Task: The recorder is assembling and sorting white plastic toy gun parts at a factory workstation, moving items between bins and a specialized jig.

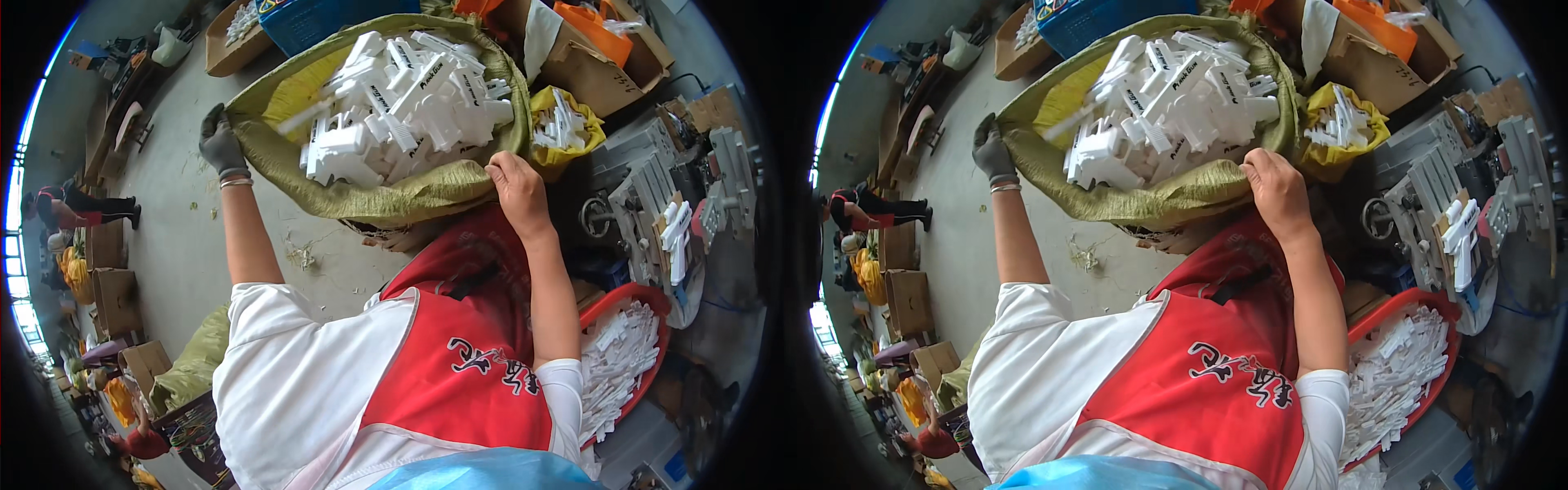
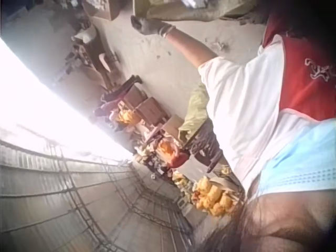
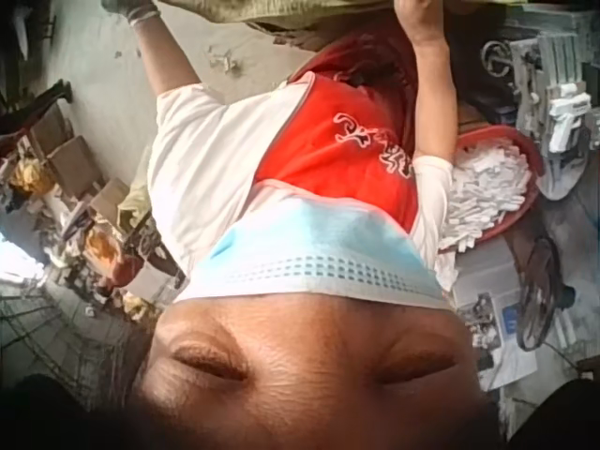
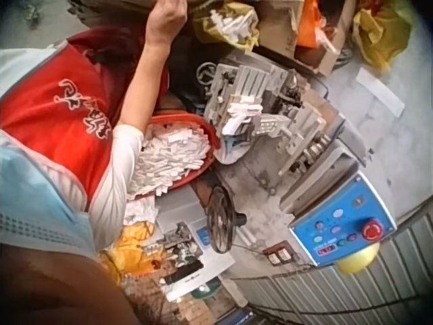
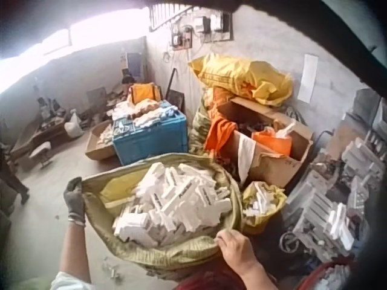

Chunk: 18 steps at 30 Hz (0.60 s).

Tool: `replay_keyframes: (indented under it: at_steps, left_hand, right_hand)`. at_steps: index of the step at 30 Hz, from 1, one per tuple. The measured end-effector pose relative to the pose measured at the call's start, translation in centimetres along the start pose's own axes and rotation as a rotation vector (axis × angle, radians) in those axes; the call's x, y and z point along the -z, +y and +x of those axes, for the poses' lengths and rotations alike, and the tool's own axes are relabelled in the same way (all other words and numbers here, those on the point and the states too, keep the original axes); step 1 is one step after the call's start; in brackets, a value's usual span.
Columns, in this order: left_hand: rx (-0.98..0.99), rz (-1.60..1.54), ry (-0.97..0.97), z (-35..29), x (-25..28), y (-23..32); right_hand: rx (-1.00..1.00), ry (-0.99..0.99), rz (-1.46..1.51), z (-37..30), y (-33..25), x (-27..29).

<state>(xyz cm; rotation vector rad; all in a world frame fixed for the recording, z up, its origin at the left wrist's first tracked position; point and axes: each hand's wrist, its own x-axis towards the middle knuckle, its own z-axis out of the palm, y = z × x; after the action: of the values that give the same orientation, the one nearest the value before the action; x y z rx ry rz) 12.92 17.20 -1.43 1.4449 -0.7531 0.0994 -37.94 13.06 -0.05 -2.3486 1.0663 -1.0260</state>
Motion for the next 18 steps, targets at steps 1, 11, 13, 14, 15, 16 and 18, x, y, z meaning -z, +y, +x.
replay_keyframes:
  at_steps: [1, 11, 13, 14, 15, 16, 18]
  left_hand:
    - [0.006, 0.004, 0.000, 0.0, 0.9, -0.5]
    - [0.019, -0.026, -0.327, 3.7, -0.2, 1.3]
    - [0.002, 0.034, -0.528, 5.0, -0.6, -4.2]
    - [0.018, 0.086, -0.623, 5.9, 0.6, -7.7]
    - [0.047, 0.117, -0.708, 6.9, 2.1, -10.9]
    - [0.076, 0.113, -0.754, 9.7, 6.0, -13.4]
    - [-0.061, 0.364, -0.711, 7.6, 0.2, -12.4]
  right_hand:
    - [-0.003, -0.007, 0.001, 0.1, -0.9, 0.3]
    - [0.074, 0.244, -0.231, -0.7, -5.1, 6.5]
    - [0.008, 0.059, -0.353, -3.3, -2.1, 4.2]
    - [0.045, -0.012, -0.376, -5.0, -0.2, 2.7]
    - [0.023, -0.102, -0.330, -6.5, 0.5, 1.9]
    - [0.080, -0.099, -0.285, -7.5, 0.1, 1.7]
    - [0.005, 0.013, -0.235, -10.8, -0.7, 2.1]
